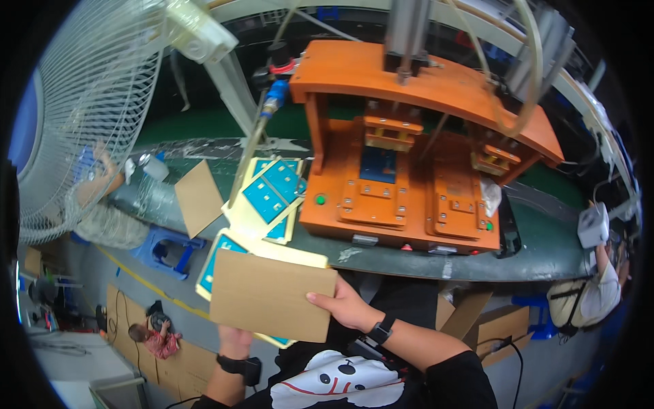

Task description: The person unpacks a stack of yellow foam pads from a plastic bag, then repeatedly places a pad into an orange press machine, activates the press, and removes the pad. The person handles the pads one at a time and stacks the processed pads on the table.

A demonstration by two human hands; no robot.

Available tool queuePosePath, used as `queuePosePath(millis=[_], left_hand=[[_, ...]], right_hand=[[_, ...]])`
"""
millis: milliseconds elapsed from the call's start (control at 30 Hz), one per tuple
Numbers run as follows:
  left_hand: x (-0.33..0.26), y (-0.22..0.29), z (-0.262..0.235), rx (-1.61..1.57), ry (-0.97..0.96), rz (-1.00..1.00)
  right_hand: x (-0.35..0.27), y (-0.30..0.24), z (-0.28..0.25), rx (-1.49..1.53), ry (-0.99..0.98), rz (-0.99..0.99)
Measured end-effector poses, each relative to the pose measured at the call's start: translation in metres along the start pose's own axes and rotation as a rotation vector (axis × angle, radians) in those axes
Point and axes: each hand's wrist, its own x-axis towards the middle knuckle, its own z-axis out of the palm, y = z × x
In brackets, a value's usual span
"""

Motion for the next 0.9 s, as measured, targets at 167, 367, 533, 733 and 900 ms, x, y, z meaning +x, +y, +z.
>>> queuePosePath(millis=[167, 367, 533, 733, 900], left_hand=[[0.073, 0.1, -0.034, -0.02, 0.068, -0.153], [0.239, 0.193, -0.116, 0.168, 0.039, -0.093], [0.336, 0.2, -0.152, 0.263, -0.031, -0.128], [0.381, 0.201, -0.147, 0.464, -0.051, -0.236], [0.38, 0.212, -0.116, 0.51, -0.05, -0.275]], right_hand=[[-0.016, -0.015, -0.023, 0.031, 0.025, -0.017], [-0.144, -0.048, -0.093, 0.092, 0.255, -0.105], [-0.355, 0.048, -0.182, 0.401, 0.741, -0.354], [-0.586, 0.295, -0.115, 0.836, 1.788, -0.479], [-0.624, 0.387, -0.123, 0.418, 2.16, 0.091]])
